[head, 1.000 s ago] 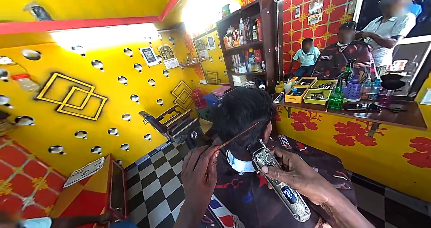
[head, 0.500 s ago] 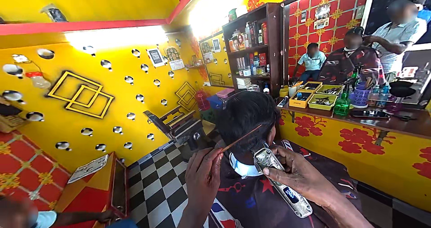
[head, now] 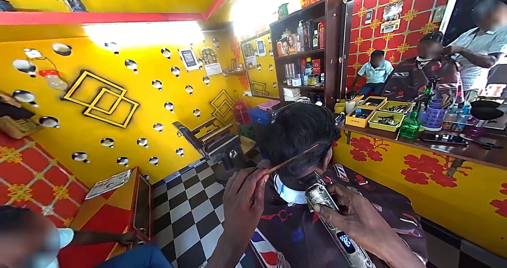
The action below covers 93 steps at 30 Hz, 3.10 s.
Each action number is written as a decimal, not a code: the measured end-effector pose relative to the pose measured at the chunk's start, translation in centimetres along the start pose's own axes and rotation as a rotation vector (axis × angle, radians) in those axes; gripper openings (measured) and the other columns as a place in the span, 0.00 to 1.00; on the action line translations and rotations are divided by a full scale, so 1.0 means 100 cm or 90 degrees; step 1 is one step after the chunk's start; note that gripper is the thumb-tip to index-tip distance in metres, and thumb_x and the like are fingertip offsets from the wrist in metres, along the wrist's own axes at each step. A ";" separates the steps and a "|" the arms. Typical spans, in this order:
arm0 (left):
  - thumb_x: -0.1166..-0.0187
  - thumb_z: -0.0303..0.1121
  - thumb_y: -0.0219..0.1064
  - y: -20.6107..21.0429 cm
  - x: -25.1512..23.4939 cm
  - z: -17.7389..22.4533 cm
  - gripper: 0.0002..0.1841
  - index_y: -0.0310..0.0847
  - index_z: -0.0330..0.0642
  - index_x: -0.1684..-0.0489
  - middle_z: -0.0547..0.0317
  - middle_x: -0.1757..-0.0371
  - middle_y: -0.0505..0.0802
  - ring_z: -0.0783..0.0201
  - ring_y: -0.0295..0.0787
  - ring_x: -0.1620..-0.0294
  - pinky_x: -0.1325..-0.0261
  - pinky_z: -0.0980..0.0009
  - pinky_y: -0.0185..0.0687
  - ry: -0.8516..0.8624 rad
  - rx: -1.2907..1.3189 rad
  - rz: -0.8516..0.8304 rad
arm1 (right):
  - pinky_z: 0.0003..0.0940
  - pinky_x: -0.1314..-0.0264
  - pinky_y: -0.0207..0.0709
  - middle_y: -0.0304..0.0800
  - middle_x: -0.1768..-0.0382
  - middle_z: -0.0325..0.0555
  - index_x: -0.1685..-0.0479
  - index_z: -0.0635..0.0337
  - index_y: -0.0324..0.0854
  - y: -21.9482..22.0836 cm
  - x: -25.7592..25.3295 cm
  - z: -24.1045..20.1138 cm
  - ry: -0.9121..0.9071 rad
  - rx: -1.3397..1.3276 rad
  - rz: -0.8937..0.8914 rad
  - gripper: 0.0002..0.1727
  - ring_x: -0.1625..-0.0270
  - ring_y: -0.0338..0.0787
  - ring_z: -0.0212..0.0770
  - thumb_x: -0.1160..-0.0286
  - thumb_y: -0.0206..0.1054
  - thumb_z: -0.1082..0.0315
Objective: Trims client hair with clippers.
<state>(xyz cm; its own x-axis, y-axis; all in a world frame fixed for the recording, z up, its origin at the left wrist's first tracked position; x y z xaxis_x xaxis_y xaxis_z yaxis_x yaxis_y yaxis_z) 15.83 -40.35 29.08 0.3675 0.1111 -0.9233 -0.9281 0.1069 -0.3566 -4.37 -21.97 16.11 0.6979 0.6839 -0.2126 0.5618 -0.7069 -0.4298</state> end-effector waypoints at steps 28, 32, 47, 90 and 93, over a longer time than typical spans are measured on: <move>0.20 0.36 0.69 0.004 -0.001 -0.003 0.10 0.94 0.49 0.49 0.65 0.50 0.93 0.72 0.90 0.50 0.47 0.73 0.89 -0.021 0.019 -0.004 | 0.44 0.57 0.93 0.95 0.58 0.34 0.42 0.44 0.85 -0.013 0.003 -0.011 -0.064 -0.036 0.033 0.27 0.58 0.96 0.38 0.32 0.76 0.37; 0.19 0.36 0.68 0.005 -0.002 -0.001 0.10 0.94 0.48 0.48 0.65 0.50 0.93 0.72 0.90 0.51 0.48 0.72 0.89 -0.022 0.021 -0.011 | 0.50 0.59 0.94 0.95 0.58 0.42 0.43 0.48 0.86 -0.018 -0.004 -0.019 -0.048 -0.158 -0.015 0.26 0.59 0.96 0.47 0.30 0.76 0.40; 0.18 0.36 0.68 0.010 0.001 -0.010 0.10 0.93 0.50 0.48 0.66 0.51 0.93 0.72 0.89 0.50 0.47 0.72 0.89 -0.012 0.082 -0.020 | 0.41 0.63 0.86 0.94 0.49 0.41 0.23 0.42 0.79 0.004 0.032 -0.091 -0.471 0.450 0.153 0.40 0.57 0.94 0.41 0.34 0.71 0.32; 0.19 0.36 0.68 0.014 -0.032 -0.050 0.10 0.94 0.51 0.47 0.64 0.50 0.93 0.67 0.86 0.49 0.47 0.68 0.82 0.146 0.150 -0.004 | 0.42 0.47 0.92 0.95 0.49 0.38 0.31 0.49 0.78 0.040 0.013 -0.067 -0.051 -0.103 0.090 0.28 0.49 0.96 0.40 0.25 0.74 0.45; 0.19 0.35 0.68 0.015 -0.032 -0.050 0.10 0.94 0.50 0.47 0.64 0.50 0.93 0.67 0.86 0.50 0.46 0.70 0.82 0.149 0.158 -0.008 | 0.40 0.48 0.93 0.95 0.48 0.35 0.29 0.48 0.77 0.038 0.013 -0.077 -0.082 -0.056 0.133 0.29 0.49 0.96 0.37 0.26 0.75 0.46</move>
<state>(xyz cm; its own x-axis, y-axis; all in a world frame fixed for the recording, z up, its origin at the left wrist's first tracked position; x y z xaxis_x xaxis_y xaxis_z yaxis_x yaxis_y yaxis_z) 12.99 -45.49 30.82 0.3283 -0.1175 -0.9372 -0.8707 0.3470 -0.3485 2.07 -25.17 20.93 0.7435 0.5349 -0.4015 0.4518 -0.8443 -0.2881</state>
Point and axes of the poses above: each hand's wrist, its own x-axis away from the middle knuckle, its own y-axis out of the palm, z = x × y, the point moved 9 cm from there along -x, towards the middle knuckle
